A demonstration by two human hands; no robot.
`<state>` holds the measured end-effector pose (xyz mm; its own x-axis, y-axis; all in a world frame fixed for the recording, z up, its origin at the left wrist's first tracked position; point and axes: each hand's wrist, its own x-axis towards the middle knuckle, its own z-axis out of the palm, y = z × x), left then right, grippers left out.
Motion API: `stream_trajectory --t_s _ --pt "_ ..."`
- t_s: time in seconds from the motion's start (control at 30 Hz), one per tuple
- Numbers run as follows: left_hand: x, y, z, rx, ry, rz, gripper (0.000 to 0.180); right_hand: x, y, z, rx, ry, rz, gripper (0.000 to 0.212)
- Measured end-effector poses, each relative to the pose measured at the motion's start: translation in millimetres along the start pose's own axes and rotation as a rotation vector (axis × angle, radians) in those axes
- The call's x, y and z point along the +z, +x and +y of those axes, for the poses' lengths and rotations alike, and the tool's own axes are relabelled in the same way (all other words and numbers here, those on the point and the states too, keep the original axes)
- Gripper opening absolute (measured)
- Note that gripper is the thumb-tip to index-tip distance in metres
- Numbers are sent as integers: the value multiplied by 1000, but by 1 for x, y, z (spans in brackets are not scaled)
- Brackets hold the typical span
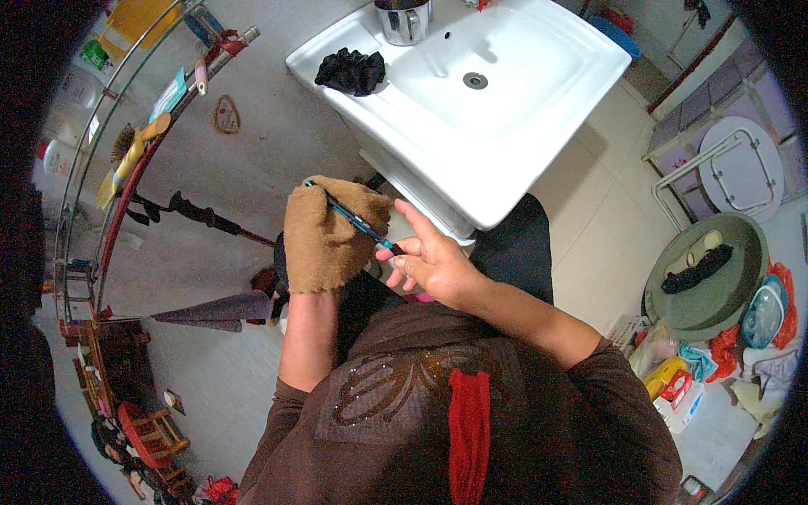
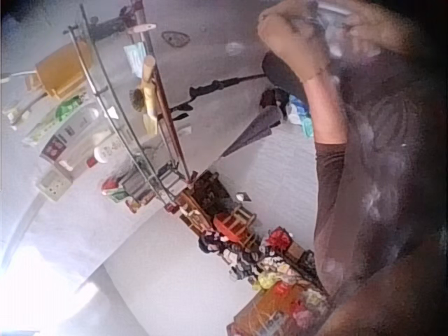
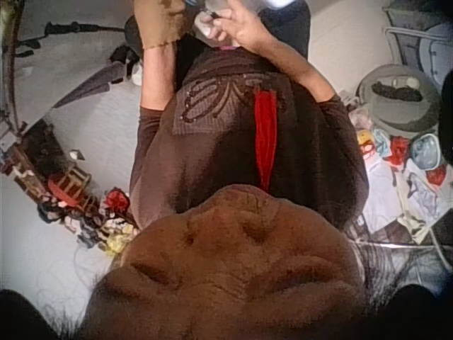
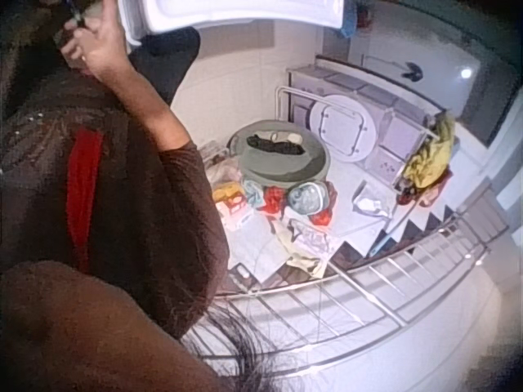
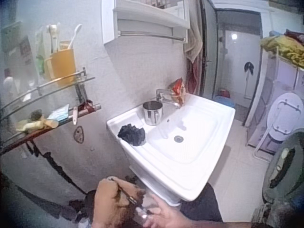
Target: The person cleans a bathroom sink and surrounding items using a cloth. They wipe the sink basin, faucet, and a metal cup, then wash and wring the cloth under running water.
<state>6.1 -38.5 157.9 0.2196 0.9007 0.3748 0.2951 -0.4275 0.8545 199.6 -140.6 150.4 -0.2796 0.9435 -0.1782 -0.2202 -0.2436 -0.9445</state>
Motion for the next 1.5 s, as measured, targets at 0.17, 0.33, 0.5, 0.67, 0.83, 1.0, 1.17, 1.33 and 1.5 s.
stream_trajectory --t_s 0.17,0.33,0.5,0.67,0.83,1.0,1.17,1.33,1.5 --pt "1 1 3 -8 -33 11 23 1 1 -3 17 -43 -2 82" --pt "0 2 5 -15 -30 13 22 5 -1 -10 55 -173 11 81" --pt "8 -2 6 -171 -288 58 19 6 -1 -14 38 -217 23 81" --pt "15 -8 7 -214 -421 91 24 5 1 -4 3 -172 133 70" --pt "8 -7 23 -377 -633 64 21 5 -1 6 -12 -335 275 39" --pt "-5 5 37 231 462 -96 22 9 -7 5 -247 -747 376 30" --pt "-2 1 41 148 159 -56 18 9 -5 6 -460 -975 403 28" --pt "4 -4 50 -218 -503 63 15 9 -4 8 -279 -534 273 27" --pt "3 -1 56 -262 -567 72 14 -1 -9 -3 241 400 -4 37"
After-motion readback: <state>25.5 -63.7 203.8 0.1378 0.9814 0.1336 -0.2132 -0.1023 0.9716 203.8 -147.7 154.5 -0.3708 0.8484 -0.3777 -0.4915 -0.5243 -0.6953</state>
